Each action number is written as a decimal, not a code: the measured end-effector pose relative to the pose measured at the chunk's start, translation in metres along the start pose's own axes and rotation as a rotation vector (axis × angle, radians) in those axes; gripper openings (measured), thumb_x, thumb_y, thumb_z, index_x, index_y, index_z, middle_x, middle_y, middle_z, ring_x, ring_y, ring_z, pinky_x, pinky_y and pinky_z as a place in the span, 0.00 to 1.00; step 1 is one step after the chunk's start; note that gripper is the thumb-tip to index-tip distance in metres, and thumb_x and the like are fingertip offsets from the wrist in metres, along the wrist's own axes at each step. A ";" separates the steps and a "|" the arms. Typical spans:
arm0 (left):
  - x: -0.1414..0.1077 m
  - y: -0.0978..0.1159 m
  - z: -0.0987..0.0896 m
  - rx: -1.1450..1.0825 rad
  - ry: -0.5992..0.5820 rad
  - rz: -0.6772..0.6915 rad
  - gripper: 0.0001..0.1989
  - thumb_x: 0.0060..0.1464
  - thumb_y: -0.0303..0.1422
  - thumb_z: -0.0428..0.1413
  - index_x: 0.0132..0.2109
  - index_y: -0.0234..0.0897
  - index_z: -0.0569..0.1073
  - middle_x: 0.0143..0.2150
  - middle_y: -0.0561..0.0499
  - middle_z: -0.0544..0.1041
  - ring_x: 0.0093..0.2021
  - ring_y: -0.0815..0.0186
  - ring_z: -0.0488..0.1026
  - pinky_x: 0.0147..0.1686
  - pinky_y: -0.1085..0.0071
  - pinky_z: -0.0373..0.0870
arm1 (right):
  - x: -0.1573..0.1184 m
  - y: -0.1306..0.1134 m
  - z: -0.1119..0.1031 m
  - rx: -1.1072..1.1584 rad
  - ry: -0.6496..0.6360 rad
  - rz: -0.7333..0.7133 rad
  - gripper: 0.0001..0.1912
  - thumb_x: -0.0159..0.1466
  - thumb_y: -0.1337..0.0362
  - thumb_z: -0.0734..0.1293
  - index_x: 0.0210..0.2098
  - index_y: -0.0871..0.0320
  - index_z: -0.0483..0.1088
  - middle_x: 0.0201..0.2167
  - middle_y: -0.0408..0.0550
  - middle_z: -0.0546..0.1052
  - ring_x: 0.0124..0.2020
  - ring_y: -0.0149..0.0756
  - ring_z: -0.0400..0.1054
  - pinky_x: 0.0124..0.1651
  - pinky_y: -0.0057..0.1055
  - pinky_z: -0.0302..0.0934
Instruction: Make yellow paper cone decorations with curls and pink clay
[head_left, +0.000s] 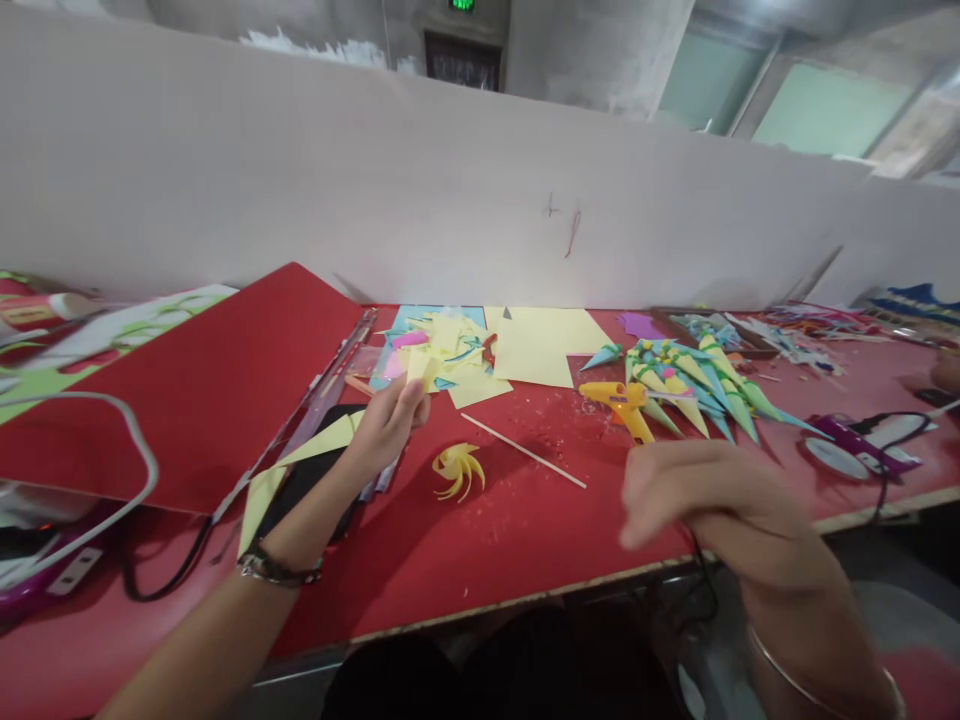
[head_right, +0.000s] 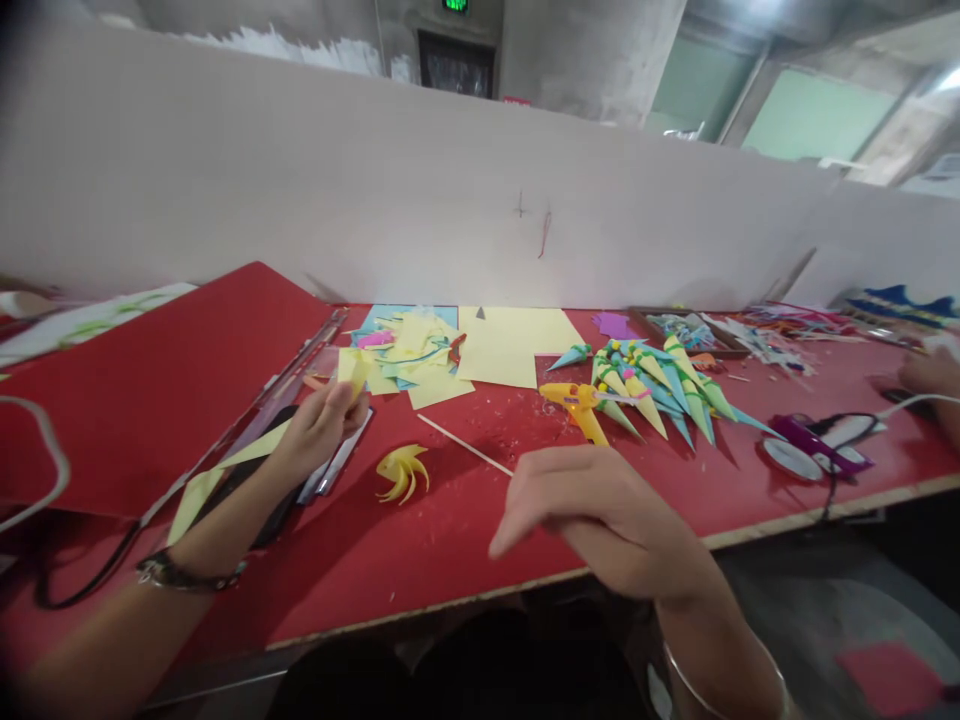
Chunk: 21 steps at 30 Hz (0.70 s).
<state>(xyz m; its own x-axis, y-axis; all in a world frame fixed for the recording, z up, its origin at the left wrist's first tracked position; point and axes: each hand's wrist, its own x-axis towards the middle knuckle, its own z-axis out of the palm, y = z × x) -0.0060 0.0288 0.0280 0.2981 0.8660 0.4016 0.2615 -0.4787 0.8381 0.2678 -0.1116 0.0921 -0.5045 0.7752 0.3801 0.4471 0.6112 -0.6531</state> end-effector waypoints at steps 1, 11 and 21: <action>0.000 -0.001 0.000 -0.026 -0.004 -0.027 0.25 0.54 0.51 0.39 0.18 0.37 0.55 0.14 0.58 0.53 0.15 0.74 0.50 0.16 0.74 0.47 | 0.001 0.010 -0.003 -0.060 -0.067 0.058 0.15 0.61 0.65 0.55 0.32 0.52 0.73 0.27 0.46 0.76 0.29 0.32 0.69 0.31 0.28 0.62; 0.005 -0.001 0.001 -0.795 0.037 -0.386 0.11 0.50 0.39 0.54 0.32 0.34 0.66 0.17 0.61 0.59 0.15 0.79 0.50 0.17 0.81 0.51 | -0.027 0.131 -0.005 -0.684 0.203 0.826 0.18 0.55 0.54 0.61 0.39 0.60 0.67 0.36 0.54 0.75 0.36 0.44 0.70 0.34 0.33 0.61; -0.007 -0.013 0.005 -0.210 0.028 -0.329 0.09 0.46 0.36 0.54 0.32 0.36 0.64 0.20 0.60 0.56 0.20 0.75 0.52 0.20 0.79 0.52 | 0.005 0.139 0.001 -0.585 0.462 0.592 0.14 0.59 0.60 0.55 0.42 0.61 0.62 0.37 0.57 0.72 0.41 0.46 0.67 0.41 0.39 0.60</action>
<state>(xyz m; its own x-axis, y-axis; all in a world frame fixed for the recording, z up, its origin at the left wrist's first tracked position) -0.0067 0.0281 0.0124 0.2035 0.9733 0.1066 0.1441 -0.1375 0.9800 0.3268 -0.0226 0.0023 0.2083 0.8947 0.3952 0.8984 -0.0152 -0.4390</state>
